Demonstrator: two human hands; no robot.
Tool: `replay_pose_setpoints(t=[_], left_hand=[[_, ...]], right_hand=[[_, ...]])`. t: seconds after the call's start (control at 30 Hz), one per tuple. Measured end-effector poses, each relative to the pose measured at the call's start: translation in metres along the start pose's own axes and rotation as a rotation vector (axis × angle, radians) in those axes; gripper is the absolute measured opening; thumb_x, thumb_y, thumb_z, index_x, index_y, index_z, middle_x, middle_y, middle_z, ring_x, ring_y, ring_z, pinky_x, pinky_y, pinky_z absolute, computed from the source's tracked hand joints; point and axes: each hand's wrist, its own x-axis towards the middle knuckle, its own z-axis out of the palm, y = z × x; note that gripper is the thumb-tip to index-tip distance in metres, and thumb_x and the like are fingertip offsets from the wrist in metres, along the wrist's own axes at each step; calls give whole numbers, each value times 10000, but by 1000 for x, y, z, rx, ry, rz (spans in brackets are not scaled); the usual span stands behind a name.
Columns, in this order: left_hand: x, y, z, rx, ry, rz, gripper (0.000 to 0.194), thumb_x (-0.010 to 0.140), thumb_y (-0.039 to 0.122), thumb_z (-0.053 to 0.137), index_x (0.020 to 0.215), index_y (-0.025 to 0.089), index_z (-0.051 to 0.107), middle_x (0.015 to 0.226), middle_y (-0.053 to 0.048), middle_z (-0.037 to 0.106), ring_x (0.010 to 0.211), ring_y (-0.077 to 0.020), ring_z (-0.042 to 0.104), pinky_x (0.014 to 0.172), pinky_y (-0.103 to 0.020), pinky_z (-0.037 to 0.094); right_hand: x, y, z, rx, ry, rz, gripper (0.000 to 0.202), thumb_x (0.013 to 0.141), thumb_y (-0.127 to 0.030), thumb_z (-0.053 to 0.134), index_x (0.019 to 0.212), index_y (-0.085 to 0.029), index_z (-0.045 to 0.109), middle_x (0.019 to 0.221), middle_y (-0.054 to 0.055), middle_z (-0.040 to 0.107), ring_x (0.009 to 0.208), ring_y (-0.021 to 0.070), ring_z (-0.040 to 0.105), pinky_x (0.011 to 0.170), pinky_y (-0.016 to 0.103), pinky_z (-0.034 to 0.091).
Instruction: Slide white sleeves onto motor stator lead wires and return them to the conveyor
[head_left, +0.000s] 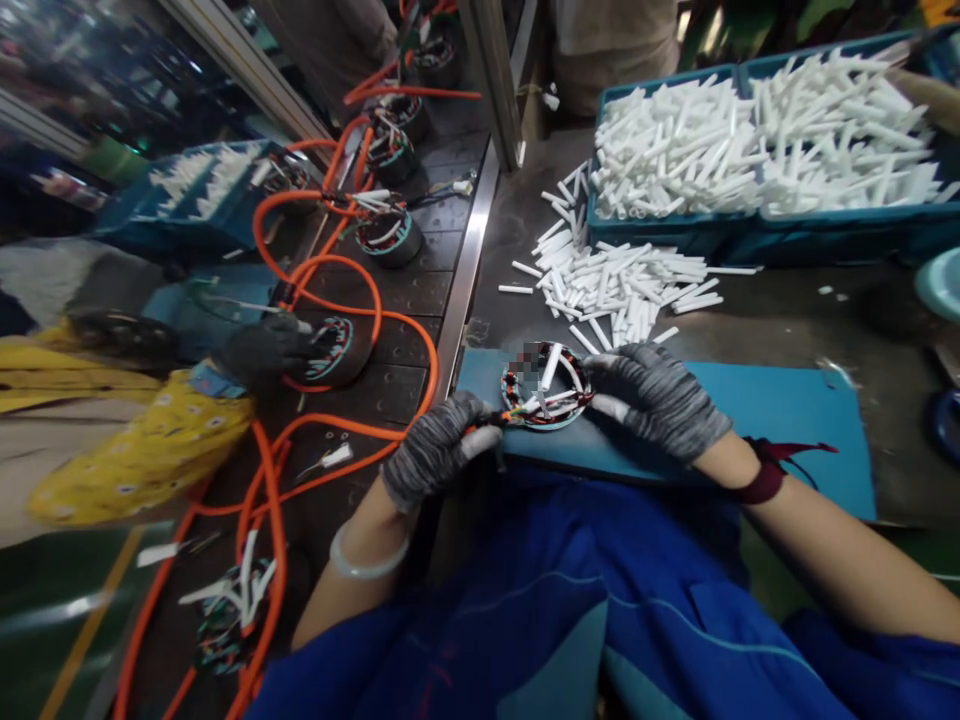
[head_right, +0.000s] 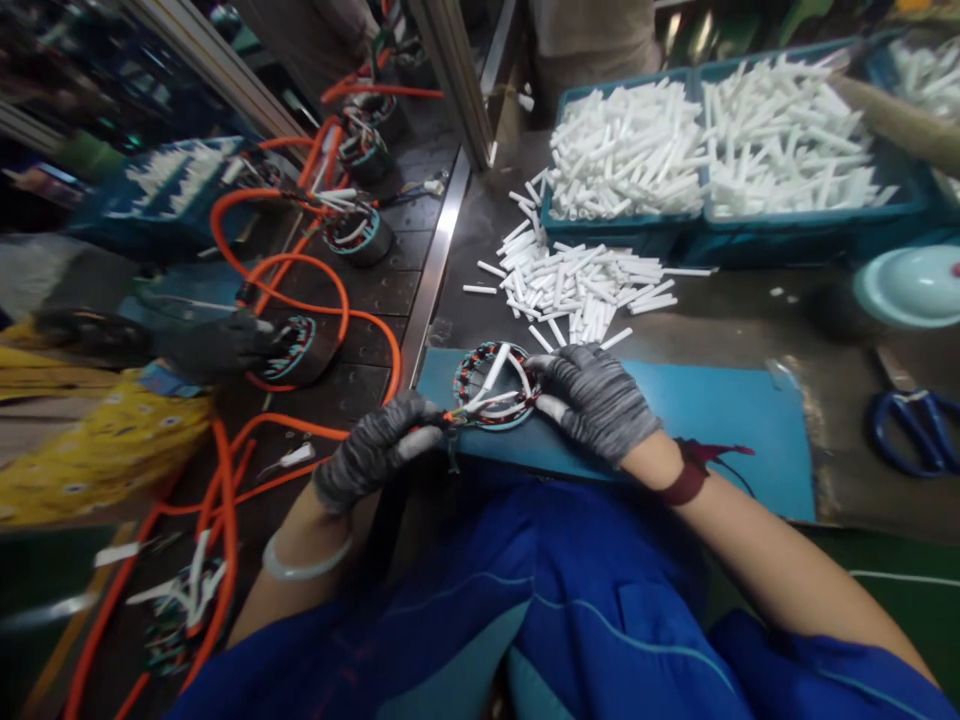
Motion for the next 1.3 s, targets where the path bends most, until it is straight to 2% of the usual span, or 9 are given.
replay_pose_setpoints(t=[0.13,0.27,0.47,0.57,0.73,0.87,0.97,1.17,1.3], left_hand=[[9,-9,10,-132,-89,99,180,942,314,621,1050,195,703,1552,-135,490,1450,-263,469,1199,-415,423],[20,-15,12,-195,-240,138,191,968,322,594,1072,182,670,1521,-139,548,1406,-252,535,1163,-417,466],[27,-15,28,-5,-188,202,281,952,342,628,1181,190,685,1311,-110,709,1277,-233,648,1131,-418,507],[31,-11,33,18,-162,232,287,952,342,631,1179,179,696,1244,-109,740,1227,-232,679,1106,-401,530],[33,-1,31,47,-120,199,280,954,347,618,1169,191,705,1219,-88,750,1166,-226,708,1052,-371,568],[30,0,31,61,-104,164,297,941,346,625,1192,204,698,1258,-76,739,1193,-226,697,1087,-378,547],[27,-3,34,61,-106,163,339,945,357,617,1235,194,678,1285,-89,728,1218,-227,685,1104,-384,536],[13,5,52,278,26,176,364,973,392,589,1258,176,659,1314,-134,712,1176,-273,712,1016,-426,597],[6,11,59,353,117,170,359,972,406,597,1233,166,655,1269,-150,731,1132,-288,732,942,-405,632]], right_hand=[[-3,-20,-8,-95,-31,-70,346,995,-344,526,1204,-168,739,1087,140,728,949,267,640,884,409,513],[-12,-26,-9,-60,1,71,386,1018,-412,491,1076,-166,783,978,147,740,907,263,636,880,410,494],[-30,-12,10,970,-64,521,411,961,-522,510,768,-182,637,754,42,648,714,171,575,744,334,488],[-30,-7,14,1192,-91,618,444,930,-555,532,679,-190,560,657,6,569,626,135,497,672,303,454],[-25,-9,-9,674,20,609,440,911,-608,585,947,-200,743,874,64,732,804,225,652,774,373,518],[-28,-25,-22,126,197,343,426,973,-542,554,1196,-233,743,1069,114,760,984,286,692,897,426,536],[-34,-38,-10,-67,122,131,370,1005,-463,539,1181,-217,753,1046,117,772,928,254,694,827,372,534],[-58,-44,24,-39,-134,82,398,1049,-419,456,942,-205,775,755,56,739,670,172,645,629,280,430],[-56,-36,2,41,-286,152,415,1053,-448,433,1023,-218,777,806,59,757,690,168,674,628,268,458]])
